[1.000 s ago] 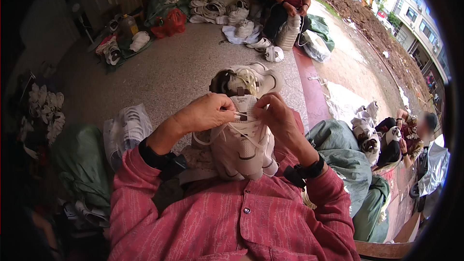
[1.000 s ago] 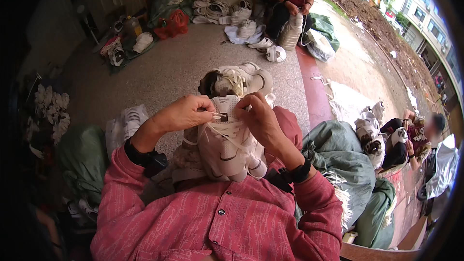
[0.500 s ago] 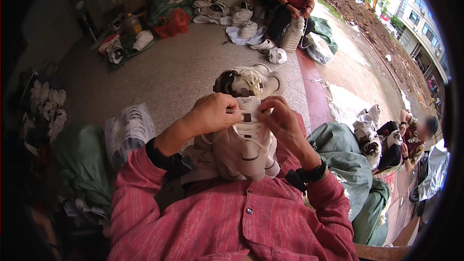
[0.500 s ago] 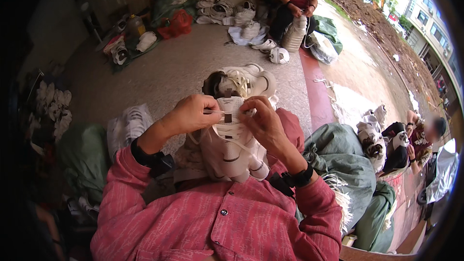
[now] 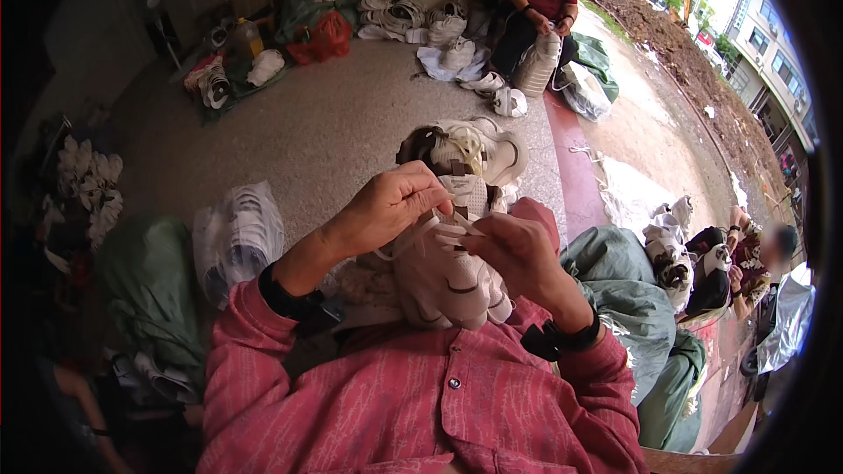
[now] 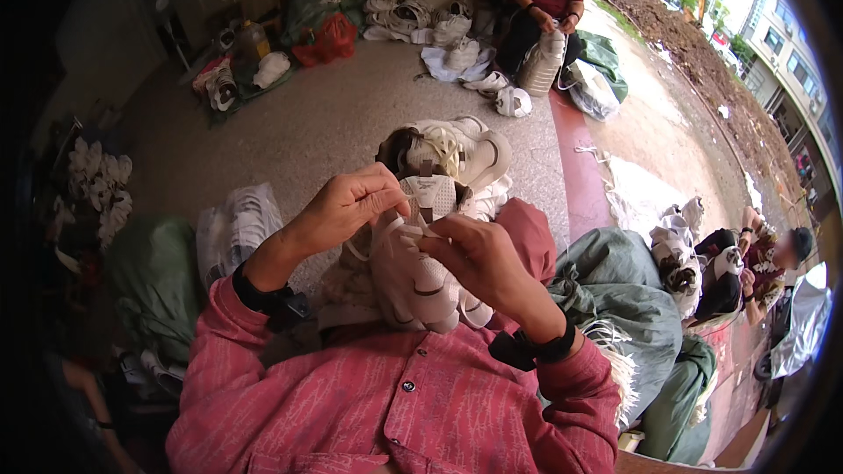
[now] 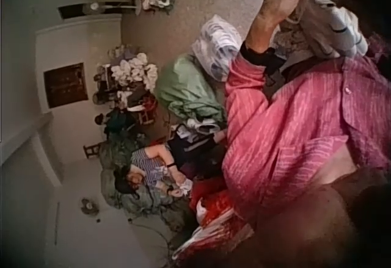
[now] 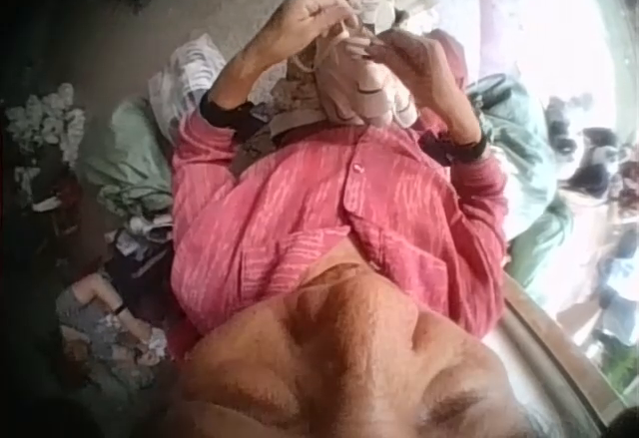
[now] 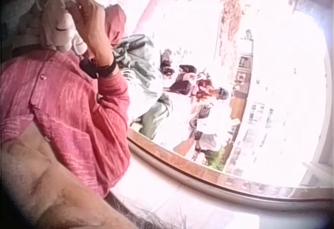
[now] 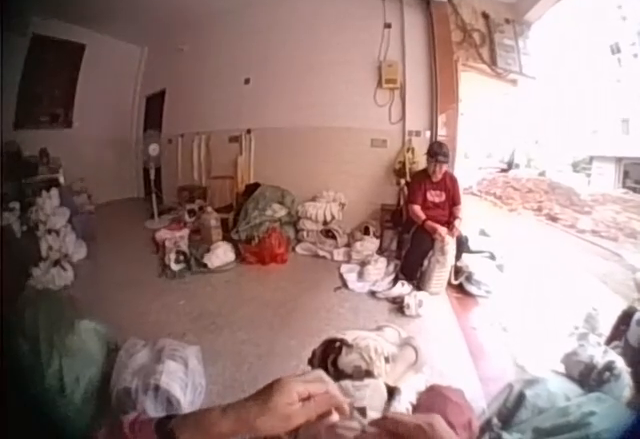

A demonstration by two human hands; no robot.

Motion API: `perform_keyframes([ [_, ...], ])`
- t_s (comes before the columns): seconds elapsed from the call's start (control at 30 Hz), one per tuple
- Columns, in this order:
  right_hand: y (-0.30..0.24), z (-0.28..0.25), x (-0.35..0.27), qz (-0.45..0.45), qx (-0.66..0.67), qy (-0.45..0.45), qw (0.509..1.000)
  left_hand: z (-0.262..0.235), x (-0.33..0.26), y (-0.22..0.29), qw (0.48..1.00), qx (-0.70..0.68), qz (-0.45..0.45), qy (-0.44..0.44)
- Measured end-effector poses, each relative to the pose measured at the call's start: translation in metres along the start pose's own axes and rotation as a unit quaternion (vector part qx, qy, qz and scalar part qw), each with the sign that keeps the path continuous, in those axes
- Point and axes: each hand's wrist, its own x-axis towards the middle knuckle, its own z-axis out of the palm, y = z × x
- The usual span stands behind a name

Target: Insert laces into the eyelets of a shoe and organize them.

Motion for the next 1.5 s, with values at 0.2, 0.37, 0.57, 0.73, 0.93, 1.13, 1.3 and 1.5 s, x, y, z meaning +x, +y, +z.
perform_keyframes([
  [0.2, 0.017, -0.007, -0.022, 0.203, 0.212, 0.013, 0.956, 0.013, -0.006, -0.01, 0.965, 0.21, 0.13, 0.09],
  [0.37, 0.02, -0.001, -0.029, 0.206, 0.223, -0.057, 0.951, 0.02, -0.007, -0.017, 0.941, 0.282, 0.154, 0.11],
  [0.57, 0.012, 0.003, -0.028, 0.19, 0.28, -0.116, 0.934, 0.021, -0.009, -0.009, 0.932, 0.317, 0.137, 0.107],
  [0.73, 0.016, 0.006, -0.028, 0.181, 0.267, -0.117, 0.939, 0.022, -0.012, -0.013, 0.944, 0.284, 0.12, 0.119],
  [0.93, 0.019, 0.01, -0.029, 0.169, 0.258, -0.117, 0.944, 0.022, -0.013, -0.014, 0.947, 0.271, 0.126, 0.115],
  [1.13, 0.033, 0.017, -0.034, 0.15, 0.298, -0.118, 0.935, 0.032, -0.005, -0.018, 0.974, 0.187, 0.083, 0.1],
  [1.3, 0.024, 0.021, -0.03, 0.142, 0.236, -0.142, 0.951, 0.04, -0.002, -0.01, 0.977, 0.171, 0.072, 0.103],
  [1.5, 0.023, 0.011, -0.032, 0.066, 0.092, -0.151, 0.982, 0.035, -0.004, -0.012, 0.955, 0.233, 0.151, 0.101],
])
